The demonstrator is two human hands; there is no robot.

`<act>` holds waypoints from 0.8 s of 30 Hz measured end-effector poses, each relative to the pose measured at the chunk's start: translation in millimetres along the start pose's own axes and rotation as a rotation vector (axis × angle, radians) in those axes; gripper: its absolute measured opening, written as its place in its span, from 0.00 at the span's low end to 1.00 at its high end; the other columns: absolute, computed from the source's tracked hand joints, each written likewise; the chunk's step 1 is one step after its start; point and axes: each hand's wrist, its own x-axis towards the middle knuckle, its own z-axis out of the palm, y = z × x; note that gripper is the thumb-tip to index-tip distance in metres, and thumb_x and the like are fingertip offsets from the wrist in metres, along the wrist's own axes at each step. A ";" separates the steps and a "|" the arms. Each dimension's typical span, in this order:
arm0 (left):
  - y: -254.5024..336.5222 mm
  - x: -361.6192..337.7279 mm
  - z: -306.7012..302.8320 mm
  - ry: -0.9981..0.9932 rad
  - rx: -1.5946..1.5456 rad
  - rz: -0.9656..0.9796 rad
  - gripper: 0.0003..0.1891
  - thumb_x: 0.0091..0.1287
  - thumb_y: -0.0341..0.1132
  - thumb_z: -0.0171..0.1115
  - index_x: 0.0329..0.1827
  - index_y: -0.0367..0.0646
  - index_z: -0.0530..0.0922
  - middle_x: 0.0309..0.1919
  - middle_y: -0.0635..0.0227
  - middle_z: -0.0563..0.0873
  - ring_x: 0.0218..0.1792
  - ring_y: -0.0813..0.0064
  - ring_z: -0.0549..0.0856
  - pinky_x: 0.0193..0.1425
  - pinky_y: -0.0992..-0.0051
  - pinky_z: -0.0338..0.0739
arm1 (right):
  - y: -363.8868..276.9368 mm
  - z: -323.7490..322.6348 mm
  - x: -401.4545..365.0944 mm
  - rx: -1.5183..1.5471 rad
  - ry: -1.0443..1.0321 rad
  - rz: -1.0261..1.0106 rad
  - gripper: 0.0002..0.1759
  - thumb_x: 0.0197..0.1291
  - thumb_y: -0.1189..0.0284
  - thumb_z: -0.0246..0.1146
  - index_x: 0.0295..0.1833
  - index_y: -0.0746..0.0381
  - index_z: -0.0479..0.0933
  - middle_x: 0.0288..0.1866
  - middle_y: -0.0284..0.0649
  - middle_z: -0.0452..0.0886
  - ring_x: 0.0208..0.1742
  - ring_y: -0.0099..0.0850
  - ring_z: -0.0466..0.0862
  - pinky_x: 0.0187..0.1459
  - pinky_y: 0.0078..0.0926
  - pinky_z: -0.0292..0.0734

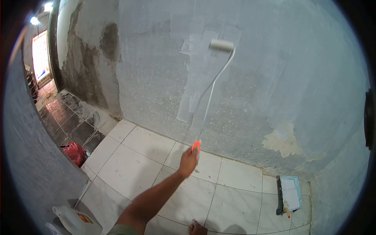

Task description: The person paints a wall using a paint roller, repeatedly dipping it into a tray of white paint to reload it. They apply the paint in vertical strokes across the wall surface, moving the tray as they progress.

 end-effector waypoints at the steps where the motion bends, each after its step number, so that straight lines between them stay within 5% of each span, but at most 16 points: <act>1: 23.7 18.1 2.8 0.004 -0.007 0.025 0.20 0.79 0.49 0.50 0.32 0.44 0.75 0.21 0.75 0.72 0.21 0.83 0.71 0.26 0.75 0.67 | 0.9 1.2 -0.2 -0.009 0.012 -0.001 0.28 0.71 0.56 0.53 0.69 0.61 0.73 0.51 0.53 0.86 0.44 0.54 0.86 0.48 0.53 0.81; 6: 82.6 51.1 1.7 -0.038 -0.017 0.063 0.22 0.79 0.51 0.51 0.32 0.42 0.74 0.22 0.74 0.73 0.21 0.81 0.71 0.26 0.73 0.68 | 3.1 4.1 -0.4 -0.013 0.018 -0.013 0.29 0.72 0.55 0.53 0.71 0.61 0.71 0.53 0.53 0.85 0.45 0.53 0.86 0.48 0.52 0.80; 12: -62.1 16.1 -39.6 0.036 0.091 0.051 0.22 0.79 0.52 0.50 0.34 0.42 0.75 0.22 0.75 0.72 0.22 0.82 0.71 0.25 0.74 0.67 | 2.1 1.9 0.4 0.023 -0.006 0.001 0.29 0.72 0.55 0.53 0.71 0.61 0.71 0.53 0.53 0.85 0.44 0.51 0.86 0.47 0.51 0.80; 17: -88.3 -21.4 -58.4 0.027 -0.017 -0.158 0.19 0.79 0.51 0.51 0.35 0.46 0.75 0.22 0.78 0.72 0.21 0.85 0.70 0.25 0.76 0.66 | -1.8 -0.7 -1.0 0.023 0.016 0.002 0.29 0.73 0.55 0.53 0.71 0.61 0.71 0.54 0.53 0.85 0.44 0.51 0.86 0.48 0.51 0.80; 24: 66.4 42.0 -38.8 -0.063 -0.020 -0.020 0.21 0.79 0.52 0.50 0.36 0.44 0.75 0.23 0.75 0.73 0.22 0.83 0.71 0.26 0.76 0.67 | -4.1 -3.4 1.0 -0.020 -0.029 0.022 0.28 0.72 0.57 0.53 0.71 0.60 0.72 0.52 0.53 0.86 0.47 0.51 0.87 0.51 0.50 0.81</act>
